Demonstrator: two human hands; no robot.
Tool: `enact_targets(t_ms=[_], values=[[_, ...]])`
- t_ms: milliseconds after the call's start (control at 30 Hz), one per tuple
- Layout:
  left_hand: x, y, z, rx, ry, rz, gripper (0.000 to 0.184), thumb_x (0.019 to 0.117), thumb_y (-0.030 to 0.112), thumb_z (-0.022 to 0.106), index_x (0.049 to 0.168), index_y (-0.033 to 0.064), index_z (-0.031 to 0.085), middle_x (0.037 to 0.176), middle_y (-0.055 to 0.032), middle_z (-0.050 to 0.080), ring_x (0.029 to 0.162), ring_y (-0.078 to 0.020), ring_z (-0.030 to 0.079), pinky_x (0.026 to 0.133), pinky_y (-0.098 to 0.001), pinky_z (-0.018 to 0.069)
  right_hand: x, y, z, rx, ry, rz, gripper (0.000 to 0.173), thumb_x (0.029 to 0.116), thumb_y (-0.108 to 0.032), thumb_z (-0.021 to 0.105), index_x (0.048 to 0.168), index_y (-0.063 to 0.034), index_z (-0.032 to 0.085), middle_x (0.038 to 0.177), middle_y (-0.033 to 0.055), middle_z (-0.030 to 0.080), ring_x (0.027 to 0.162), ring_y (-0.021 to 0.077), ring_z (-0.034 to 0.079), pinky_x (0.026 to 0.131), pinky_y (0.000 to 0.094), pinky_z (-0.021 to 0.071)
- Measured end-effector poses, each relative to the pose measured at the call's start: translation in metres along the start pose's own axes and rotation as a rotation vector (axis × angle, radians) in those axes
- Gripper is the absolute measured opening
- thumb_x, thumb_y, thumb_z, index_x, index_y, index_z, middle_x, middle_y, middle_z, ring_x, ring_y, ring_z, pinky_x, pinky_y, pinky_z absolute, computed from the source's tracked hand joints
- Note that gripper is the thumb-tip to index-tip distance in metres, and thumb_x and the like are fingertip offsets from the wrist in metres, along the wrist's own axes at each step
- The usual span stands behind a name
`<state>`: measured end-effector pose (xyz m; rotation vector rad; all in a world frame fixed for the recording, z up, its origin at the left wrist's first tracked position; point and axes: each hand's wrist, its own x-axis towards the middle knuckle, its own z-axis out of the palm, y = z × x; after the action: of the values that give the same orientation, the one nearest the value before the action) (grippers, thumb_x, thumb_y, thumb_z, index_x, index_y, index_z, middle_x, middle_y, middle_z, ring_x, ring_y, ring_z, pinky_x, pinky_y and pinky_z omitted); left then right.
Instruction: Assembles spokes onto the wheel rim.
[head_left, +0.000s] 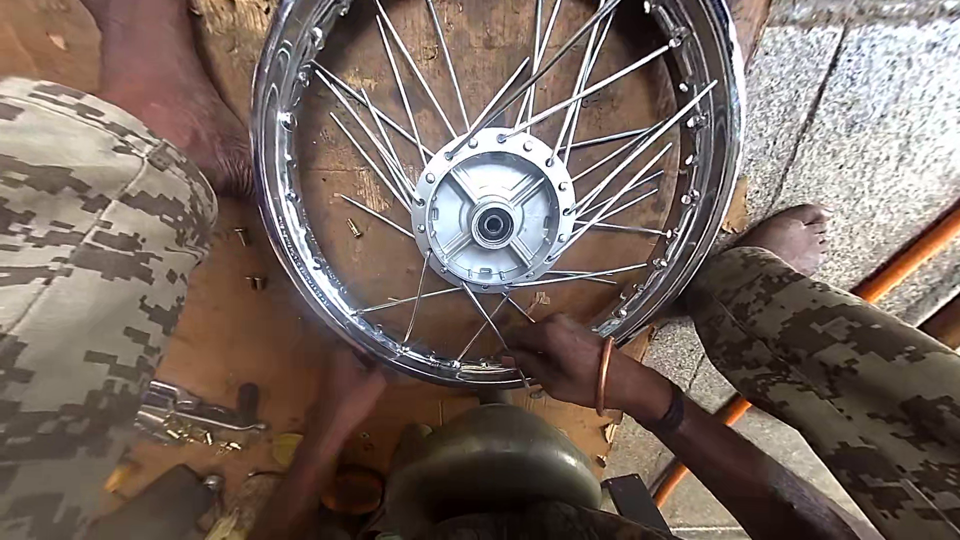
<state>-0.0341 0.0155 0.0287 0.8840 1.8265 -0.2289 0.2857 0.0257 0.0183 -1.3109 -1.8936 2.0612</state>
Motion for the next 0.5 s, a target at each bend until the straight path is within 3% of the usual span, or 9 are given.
enact_targets(t_ms=[33, 133, 267, 300, 367, 500], values=[[-0.007, -0.001, 0.009, -0.123, -0.023, -0.057, 0.043, 0.0901, 0.001, 0.070, 0.131, 0.0013, 0.057, 0.110, -0.0102, 0.070, 0.097, -0.0174, 0.070, 0.087, -0.0408, 0.0598, 0.001, -0.003, 0.003, 0.016, 0.007, -0.002, 0.022, 0.1001, -0.021, 0.058, 0.082, -0.0141, 0.067, 0.061, -0.0044, 0.056, 0.055, 0.0095, 0.056, 0.052, 0.0330, 0.0474], [-0.018, -0.008, 0.027, -0.566, 0.126, -0.126, 0.029, 0.1041, 0.006, 0.042, 0.128, 0.0048, 0.059, 0.113, -0.0072, 0.071, 0.096, -0.0166, 0.070, 0.079, -0.0351, 0.0604, 0.001, -0.008, 0.019, 0.066, 0.023, 0.051, 0.015, 0.0995, -0.015, 0.057, 0.089, -0.0095, 0.066, 0.068, 0.0006, 0.059, 0.060, 0.0138, 0.059, 0.056, 0.0355, 0.0507], [-0.017, -0.016, 0.037, -0.827, 0.265, -0.093, 0.056, 0.1097, 0.029, 0.006, 0.131, 0.0042, 0.052, 0.113, -0.0080, 0.069, 0.096, -0.0193, 0.069, 0.082, -0.0408, 0.0594, 0.013, -0.015, 0.047, 0.112, 0.030, 0.146, 0.019, 0.1029, -0.015, 0.053, 0.101, -0.0037, 0.068, 0.080, 0.0085, 0.067, 0.074, 0.0231, 0.068, 0.070, 0.0443, 0.0573], [-0.017, -0.014, 0.038, -0.888, 0.269, -0.087, 0.062, 0.1084, 0.035, 0.000, 0.126, 0.0064, 0.052, 0.106, -0.0063, 0.070, 0.090, -0.0187, 0.070, 0.079, -0.0412, 0.0605, 0.016, -0.016, 0.053, 0.105, 0.050, 0.140, 0.019, 0.1023, -0.015, 0.054, 0.099, -0.0035, 0.069, 0.079, 0.0087, 0.067, 0.073, 0.0237, 0.068, 0.069, 0.0447, 0.0572], [-0.018, -0.012, 0.036, -0.965, 0.264, -0.075, 0.066, 0.1066, 0.044, -0.004, 0.119, 0.0122, 0.053, 0.097, -0.0024, 0.068, 0.083, -0.0166, 0.068, 0.076, -0.0394, 0.0607, 0.020, -0.019, 0.066, 0.089, 0.104, 0.110, 0.017, 0.1007, -0.015, 0.057, 0.092, -0.0054, 0.069, 0.074, 0.0066, 0.065, 0.068, 0.0217, 0.066, 0.064, 0.0426, 0.0563], [-0.009, -0.006, 0.023, -0.964, 0.333, -0.054, 0.061, 0.1082, 0.045, -0.003, 0.109, 0.0178, 0.052, 0.086, 0.0026, 0.064, 0.078, -0.0126, 0.067, 0.071, -0.0349, 0.0606, 0.038, -0.029, 0.075, 0.104, 0.147, 0.111, 0.016, 0.0990, -0.014, 0.058, 0.089, -0.0061, 0.068, 0.071, 0.0065, 0.064, 0.066, 0.0218, 0.065, 0.061, 0.0434, 0.0548]])
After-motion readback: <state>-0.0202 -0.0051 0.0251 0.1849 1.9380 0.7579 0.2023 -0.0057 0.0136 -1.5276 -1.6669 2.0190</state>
